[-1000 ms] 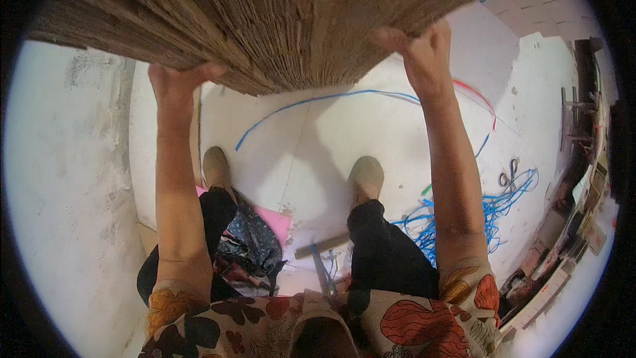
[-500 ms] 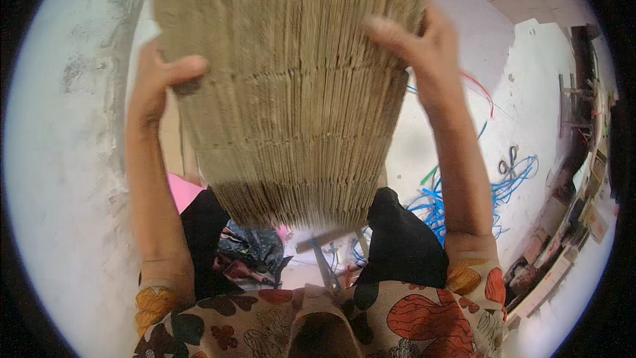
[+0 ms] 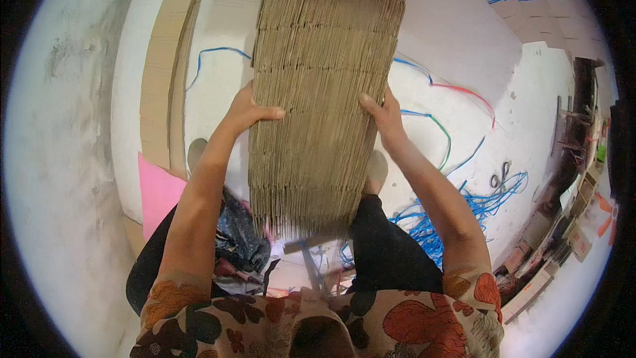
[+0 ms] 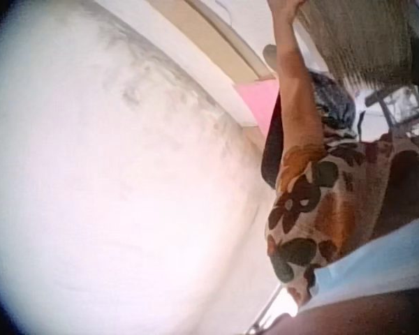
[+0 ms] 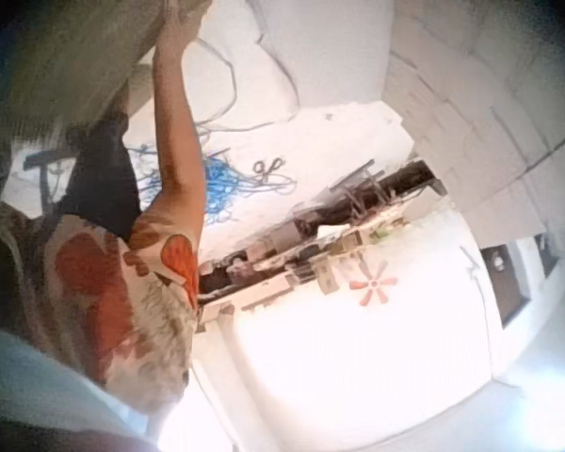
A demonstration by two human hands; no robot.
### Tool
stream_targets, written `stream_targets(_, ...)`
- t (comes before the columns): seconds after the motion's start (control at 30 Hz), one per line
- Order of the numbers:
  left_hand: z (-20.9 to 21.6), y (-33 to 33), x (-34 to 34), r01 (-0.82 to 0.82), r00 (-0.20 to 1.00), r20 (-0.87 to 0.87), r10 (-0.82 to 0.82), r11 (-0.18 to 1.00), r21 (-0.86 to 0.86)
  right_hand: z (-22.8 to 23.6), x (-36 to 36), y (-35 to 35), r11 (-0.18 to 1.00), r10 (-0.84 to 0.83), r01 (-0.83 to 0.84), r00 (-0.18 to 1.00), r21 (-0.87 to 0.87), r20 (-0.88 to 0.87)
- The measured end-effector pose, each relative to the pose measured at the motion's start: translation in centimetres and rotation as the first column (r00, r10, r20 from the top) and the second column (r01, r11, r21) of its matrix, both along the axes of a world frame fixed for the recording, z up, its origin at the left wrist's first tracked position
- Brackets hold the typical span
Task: The person sits on the floor and bundles stacks of flat cardboard pieces using blue plastic strips. They wrap the strips around the stacks, tie knots, and trim the excess with scissors. The person also ties together loose strips of different colors.
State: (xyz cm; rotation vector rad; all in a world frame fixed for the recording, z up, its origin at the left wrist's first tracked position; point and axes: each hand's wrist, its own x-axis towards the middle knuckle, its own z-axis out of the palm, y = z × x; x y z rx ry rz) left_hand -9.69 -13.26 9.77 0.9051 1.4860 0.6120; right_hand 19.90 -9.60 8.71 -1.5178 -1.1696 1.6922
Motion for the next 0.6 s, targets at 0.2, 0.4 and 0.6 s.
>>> stream_targets(0.2, -0.5, -2.4, 0.0, -0.070, 0.997, 0.036, 0.067, 0.994, 0.084, 1.1, -0.5, -2.1, 0.877, -0.111, -0.144, 0.869, 0.459, 0.483)
stream_targets(0.4, -1.7, -3.1, -0.2, -0.096, 0.984, 0.145, 0.103, 0.994, -0.049, 2.1, -9.6, -4.6, 0.078, 0.442, -0.849, 0.499, 0.522, 0.745)
stream_targets(0.6, -0.7, -3.0, 0.6, -0.278, 0.939, 0.229, 0.257, 0.958, 0.064, 2.5, -10.2, -3.6, 0.018, 0.462, -0.891, 0.410, 0.453, 0.787)
